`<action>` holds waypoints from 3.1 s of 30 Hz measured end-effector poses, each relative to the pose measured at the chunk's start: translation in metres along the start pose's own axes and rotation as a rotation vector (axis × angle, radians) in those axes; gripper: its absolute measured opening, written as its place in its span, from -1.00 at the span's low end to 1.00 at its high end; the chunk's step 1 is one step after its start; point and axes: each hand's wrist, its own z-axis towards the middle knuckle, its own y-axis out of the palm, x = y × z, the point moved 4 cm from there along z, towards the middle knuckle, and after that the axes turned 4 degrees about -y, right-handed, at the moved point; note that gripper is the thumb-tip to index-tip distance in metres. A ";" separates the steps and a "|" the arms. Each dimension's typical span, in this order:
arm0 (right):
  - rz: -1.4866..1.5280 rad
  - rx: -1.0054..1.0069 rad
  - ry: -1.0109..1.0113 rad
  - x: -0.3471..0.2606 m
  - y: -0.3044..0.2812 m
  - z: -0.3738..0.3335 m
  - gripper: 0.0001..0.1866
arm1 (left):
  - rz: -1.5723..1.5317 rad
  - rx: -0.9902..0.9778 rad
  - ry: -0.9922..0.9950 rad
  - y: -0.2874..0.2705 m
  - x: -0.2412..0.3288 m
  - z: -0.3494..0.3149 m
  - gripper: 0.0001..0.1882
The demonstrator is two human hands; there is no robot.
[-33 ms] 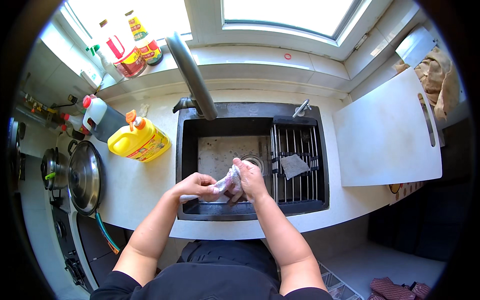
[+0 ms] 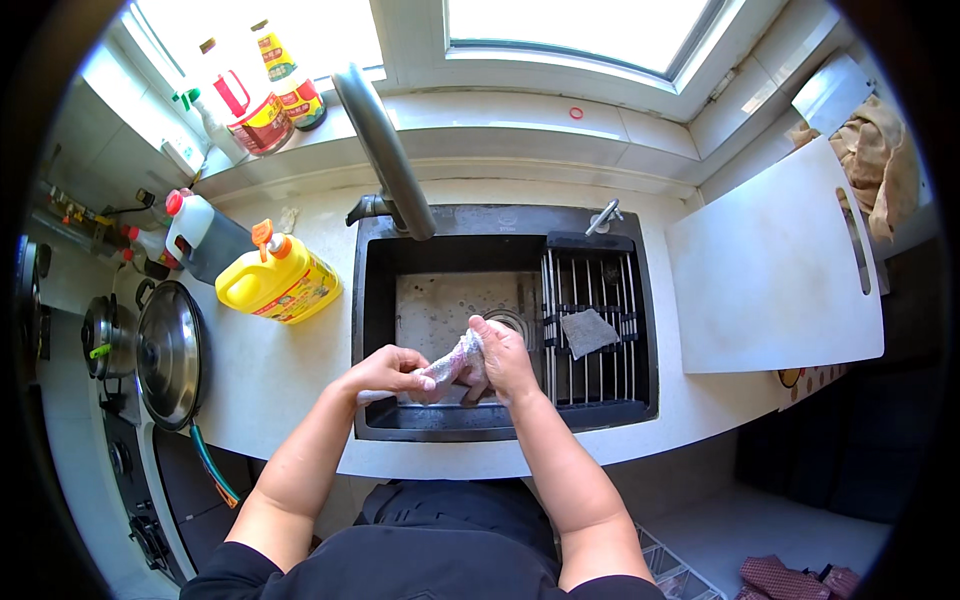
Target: The person rinses a cloth in a sink, wrings it out, and then uses it to wipe the exterior surface and surrounding wall of a kitchen extractor hood.
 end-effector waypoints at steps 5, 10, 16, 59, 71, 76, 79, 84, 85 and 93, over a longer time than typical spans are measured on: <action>-0.126 -0.019 -0.219 -0.005 -0.010 0.007 -0.66 | -0.276 0.291 0.260 -0.008 -0.009 0.001 -0.78; -0.365 0.080 -0.448 0.004 0.023 -0.004 -0.66 | -1.016 0.517 0.346 0.015 0.011 0.015 -0.61; -0.665 0.488 -0.456 0.005 0.035 0.011 -0.72 | -1.332 0.462 -0.093 0.063 0.032 0.025 -0.58; 0.160 0.384 -0.236 -0.014 -0.009 0.010 -0.60 | -0.958 0.239 0.419 0.017 0.007 0.007 -0.85; -0.840 0.437 -0.691 -0.014 0.050 -0.012 -0.69 | -0.796 0.622 0.249 0.056 0.017 0.020 -0.60; -0.867 0.191 -1.089 -0.011 0.084 -0.046 -0.65 | -0.894 0.508 0.015 0.030 -0.020 0.044 -0.58; -0.902 0.400 -0.833 -0.012 0.051 -0.014 -0.69 | -0.980 0.458 0.144 0.054 0.002 0.036 -0.62; -0.926 0.175 -1.033 -0.005 0.070 -0.031 -0.76 | -0.993 0.331 0.051 0.031 -0.023 0.052 -0.64; -0.927 0.049 -1.117 -0.005 0.078 -0.036 -0.77 | -1.081 0.268 0.114 0.034 -0.030 0.057 -0.60; -1.510 0.282 -1.041 0.012 0.065 -0.029 -0.72 | -1.116 0.175 0.245 0.044 -0.004 0.053 -0.69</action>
